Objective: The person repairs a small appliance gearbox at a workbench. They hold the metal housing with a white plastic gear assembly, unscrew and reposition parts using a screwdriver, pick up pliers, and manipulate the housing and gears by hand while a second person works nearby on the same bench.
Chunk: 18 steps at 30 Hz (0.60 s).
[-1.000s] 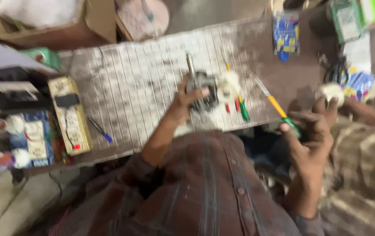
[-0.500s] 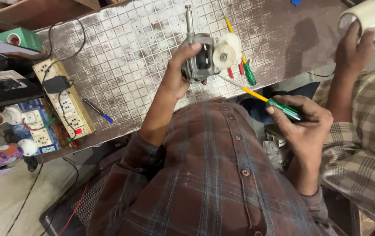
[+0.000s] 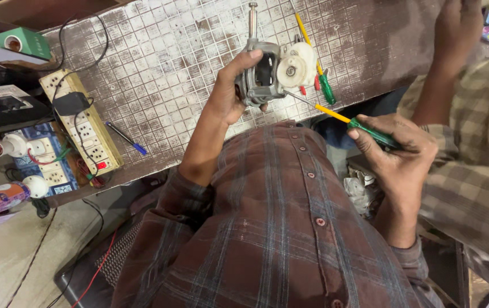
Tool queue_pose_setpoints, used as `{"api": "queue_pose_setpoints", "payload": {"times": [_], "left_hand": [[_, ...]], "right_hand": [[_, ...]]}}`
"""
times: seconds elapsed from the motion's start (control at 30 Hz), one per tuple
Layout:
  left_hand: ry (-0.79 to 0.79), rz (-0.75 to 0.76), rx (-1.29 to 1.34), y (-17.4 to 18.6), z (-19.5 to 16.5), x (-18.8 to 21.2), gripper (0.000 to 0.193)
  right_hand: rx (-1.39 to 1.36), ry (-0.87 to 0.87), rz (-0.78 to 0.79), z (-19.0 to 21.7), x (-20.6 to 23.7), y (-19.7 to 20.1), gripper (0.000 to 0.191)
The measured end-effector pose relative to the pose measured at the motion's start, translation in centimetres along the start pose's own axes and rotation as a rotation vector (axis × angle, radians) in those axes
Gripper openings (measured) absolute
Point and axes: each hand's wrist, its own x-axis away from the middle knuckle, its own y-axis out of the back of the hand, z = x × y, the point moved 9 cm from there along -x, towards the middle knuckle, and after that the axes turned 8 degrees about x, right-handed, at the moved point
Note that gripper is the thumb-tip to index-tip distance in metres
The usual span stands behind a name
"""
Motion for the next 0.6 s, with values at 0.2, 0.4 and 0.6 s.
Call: {"api": "queue_pose_setpoints", "payload": {"times": [0.2, 0.4, 0.6], "left_hand": [[-0.018, 0.149, -0.144, -0.9, -0.5, -0.4, 0.068], [0.000, 0.050, -0.131, 1.1, -0.4, 0.2, 0.047], [0.026, -0.055, -0.149, 1.6, -1.2, -0.4, 0.035]], "right_hand": [[-0.056, -0.068, 0.071, -0.8, -0.1, -0.5, 0.019], [0.003, -0.535, 0.313, -5.7, 2.1, -3.4, 0.033], [0.090, -0.126, 0.165, -5.6, 0.9, -4.8, 0.036]]}}
